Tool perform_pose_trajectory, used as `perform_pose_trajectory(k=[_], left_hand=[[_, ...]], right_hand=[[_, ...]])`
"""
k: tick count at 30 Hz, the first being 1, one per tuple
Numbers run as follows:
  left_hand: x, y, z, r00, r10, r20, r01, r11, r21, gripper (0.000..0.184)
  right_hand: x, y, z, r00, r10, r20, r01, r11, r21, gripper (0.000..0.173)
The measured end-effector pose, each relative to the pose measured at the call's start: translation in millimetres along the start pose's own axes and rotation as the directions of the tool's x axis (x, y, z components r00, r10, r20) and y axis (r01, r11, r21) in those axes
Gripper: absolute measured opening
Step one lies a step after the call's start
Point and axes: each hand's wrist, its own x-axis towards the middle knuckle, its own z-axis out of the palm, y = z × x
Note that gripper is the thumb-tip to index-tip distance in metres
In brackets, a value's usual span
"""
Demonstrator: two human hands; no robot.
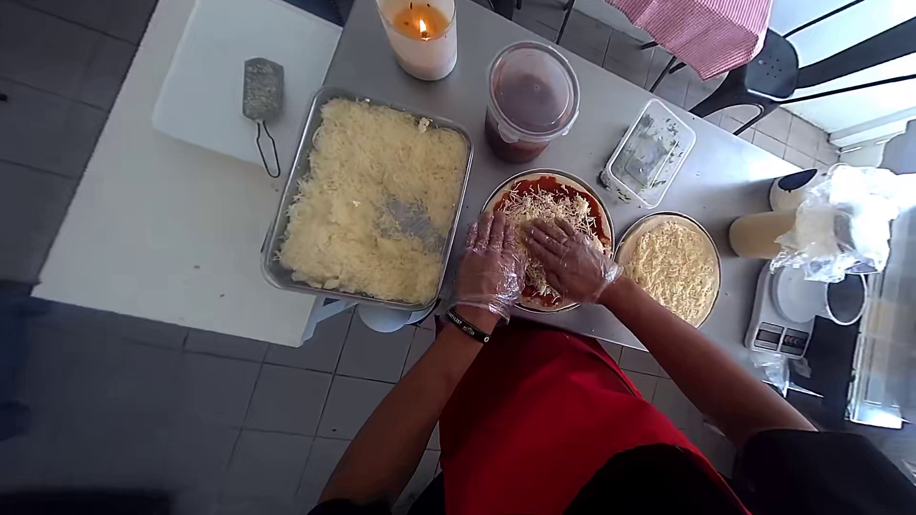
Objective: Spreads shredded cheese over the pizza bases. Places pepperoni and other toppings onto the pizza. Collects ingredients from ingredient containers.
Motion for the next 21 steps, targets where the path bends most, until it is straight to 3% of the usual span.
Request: perform_pose_trajectory(k=[7,13,18,21], left_hand=[[-23.5,6.6,5.3,0.985,0.174,-0.006,-0.173,0.981,-0.086,0.052],[-33.8,7.0,6.8,0.999,0.037,0.027,-0.035,0.997,-0.070,0.052],[-68.8,1.5,2.3,0.980,0.103,-0.170,-0.127,0.983,-0.135,0.049],[-88.1,-4.3,-0.1,0.979,0.100,-0.177,-0.131,0.976,-0.171,0.049]], right_hand=[[4.3,16.3,-2.4,0.978,0.171,-0.117,-0.182,0.979,-0.095,0.062],[-2.1,3.1,9.6,0.973,0.206,-0.107,-0.214,0.974,-0.071,0.062],[-11.8,-22.3,5.8,0.900,0.422,-0.110,-0.429,0.902,-0.050,0.063],[6.0,-37.8,15.9,0.850,0.514,-0.114,-0.521,0.853,-0.039,0.065]])
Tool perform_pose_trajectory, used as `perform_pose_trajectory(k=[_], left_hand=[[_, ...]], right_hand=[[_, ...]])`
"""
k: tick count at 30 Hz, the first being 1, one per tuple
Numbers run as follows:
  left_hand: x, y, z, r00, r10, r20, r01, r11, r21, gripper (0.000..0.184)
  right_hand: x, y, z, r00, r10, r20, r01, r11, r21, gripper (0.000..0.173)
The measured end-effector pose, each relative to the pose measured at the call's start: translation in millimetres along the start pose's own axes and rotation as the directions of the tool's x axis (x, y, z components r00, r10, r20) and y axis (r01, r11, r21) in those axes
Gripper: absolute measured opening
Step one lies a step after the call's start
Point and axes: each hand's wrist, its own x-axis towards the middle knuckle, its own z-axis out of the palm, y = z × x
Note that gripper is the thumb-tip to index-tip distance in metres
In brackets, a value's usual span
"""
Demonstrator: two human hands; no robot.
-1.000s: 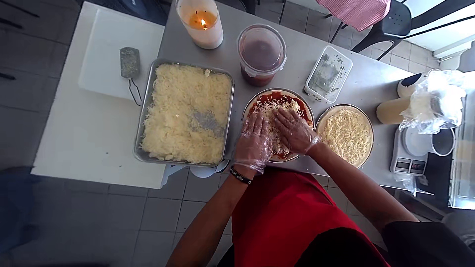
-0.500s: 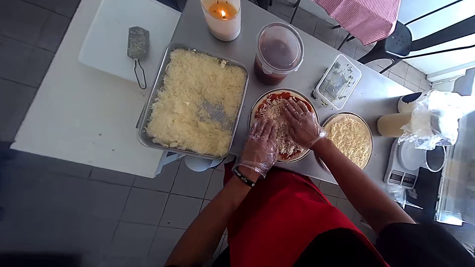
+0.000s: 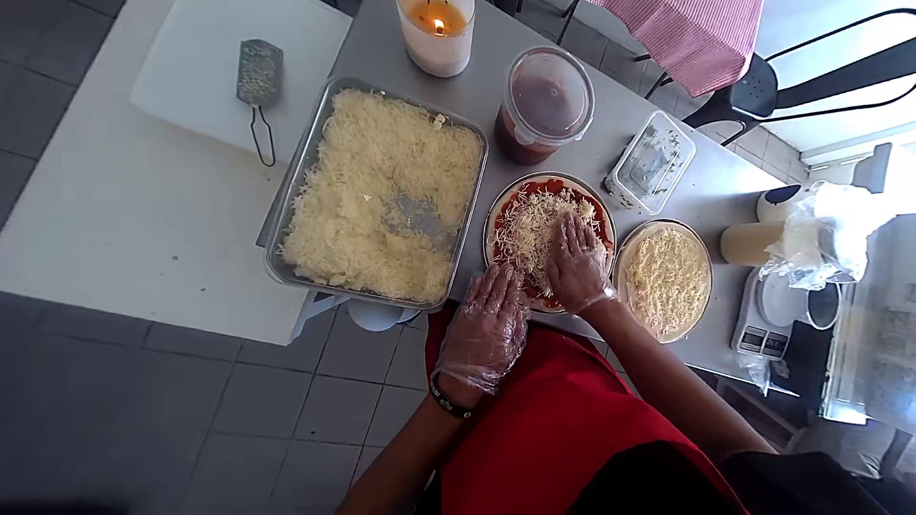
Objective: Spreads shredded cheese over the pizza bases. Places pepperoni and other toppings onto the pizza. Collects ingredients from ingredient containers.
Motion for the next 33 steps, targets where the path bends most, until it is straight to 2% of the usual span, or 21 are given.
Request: perform_pose_trajectory(k=[2,6,12,16,21,26,28,33], left_hand=[[-9.6,-1.9,-4.7,0.999,-0.003,0.033,0.004,1.000,-0.017,0.050],[-18.0,-8.0,-13.0,0.999,0.024,0.036,-0.022,0.999,-0.047,0.051],[-23.6,-20.6,-18.5,0.998,0.050,0.049,-0.045,0.995,-0.088,0.051],[-24.5,-28.0,-23.0,0.992,0.121,0.045,-0.114,0.985,-0.126,0.051],[-26.8,-34.3,-28.0,0.981,0.186,0.059,-0.176,0.975,-0.135,0.052],[-29.9,-39.2,-33.2,0.973,0.219,0.073,-0.204,0.965,-0.165,0.052],[-29.8,-41.0,-33.1,0.973,0.220,0.070,-0.205,0.963,-0.175,0.052],[-19.8,-40.2,-18.5,0.976,0.203,0.077,-0.188,0.968,-0.164,0.051]], right_hand=[[18.7,-14.3,7.5,1.000,0.008,-0.027,-0.008,1.000,-0.011,0.067],[23.1,-32.1,9.2,0.992,-0.114,-0.047,0.115,0.993,0.021,0.066],[28.1,-46.5,19.9,0.993,-0.096,-0.074,0.098,0.995,0.018,0.064],[-2.1,-65.0,11.3,0.989,-0.144,-0.038,0.146,0.988,0.056,0.060],[-19.3,-69.8,27.7,0.995,0.016,-0.100,-0.007,0.996,0.087,0.063],[-6.3,-82.7,26.2,0.996,-0.072,-0.055,0.077,0.992,0.098,0.064],[-21.7,-78.8,26.3,0.990,-0.131,-0.054,0.136,0.985,0.108,0.063],[-66.1,-59.5,22.4,0.984,-0.172,-0.035,0.174,0.983,0.065,0.053]])
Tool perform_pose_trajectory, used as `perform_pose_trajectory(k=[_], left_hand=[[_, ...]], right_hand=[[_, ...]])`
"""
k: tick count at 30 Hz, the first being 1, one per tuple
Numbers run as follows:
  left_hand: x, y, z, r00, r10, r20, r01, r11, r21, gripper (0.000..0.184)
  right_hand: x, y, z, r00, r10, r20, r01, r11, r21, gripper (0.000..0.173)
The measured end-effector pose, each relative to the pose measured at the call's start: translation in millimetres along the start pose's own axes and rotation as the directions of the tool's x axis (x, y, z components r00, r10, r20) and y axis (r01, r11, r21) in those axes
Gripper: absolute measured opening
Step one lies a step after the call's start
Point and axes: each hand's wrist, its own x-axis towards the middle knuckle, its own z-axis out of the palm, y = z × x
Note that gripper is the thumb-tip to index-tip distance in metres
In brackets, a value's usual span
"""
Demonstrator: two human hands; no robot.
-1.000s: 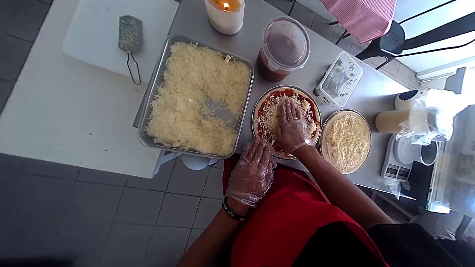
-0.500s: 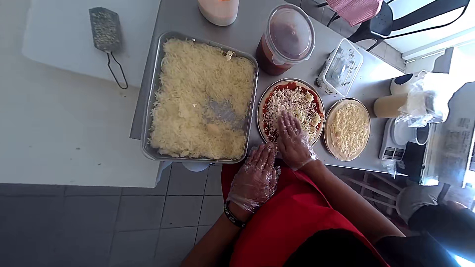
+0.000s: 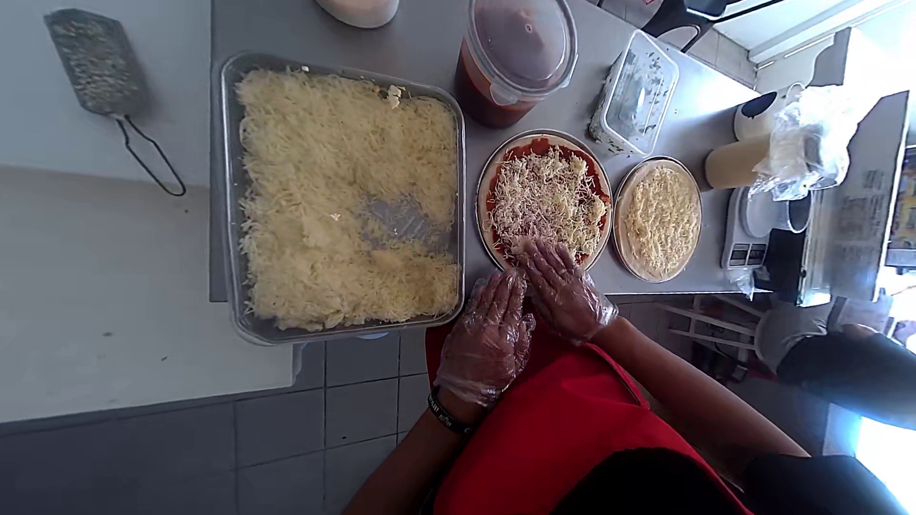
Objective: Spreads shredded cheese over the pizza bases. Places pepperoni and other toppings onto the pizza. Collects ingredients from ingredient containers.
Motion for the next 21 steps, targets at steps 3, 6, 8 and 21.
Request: perform_pose_trajectory(k=[3,6,8,21], left_hand=[[24.5,-2.3,16.1,1.000,0.014,0.008,-0.015,0.999,0.050,0.050],[48.5,-9.5,29.7,0.998,0.015,0.062,-0.020,0.996,0.082,0.051],[56.5,-13.1,36.5,0.995,-0.008,0.104,-0.006,0.991,0.133,0.052],[51.0,22.1,57.4,0.992,-0.009,0.124,-0.023,0.966,0.256,0.056]], right_hand=[[-19.3,10.4,-8.4,0.998,0.056,-0.020,-0.056,0.998,-0.003,0.053],[-36.0,19.8,0.3,0.986,0.154,-0.056,-0.155,0.988,-0.014,0.055],[-37.8,24.5,12.1,0.988,0.137,-0.068,-0.137,0.991,0.003,0.057],[-49.3,67.7,1.4,0.990,0.075,-0.123,-0.067,0.996,0.065,0.056]])
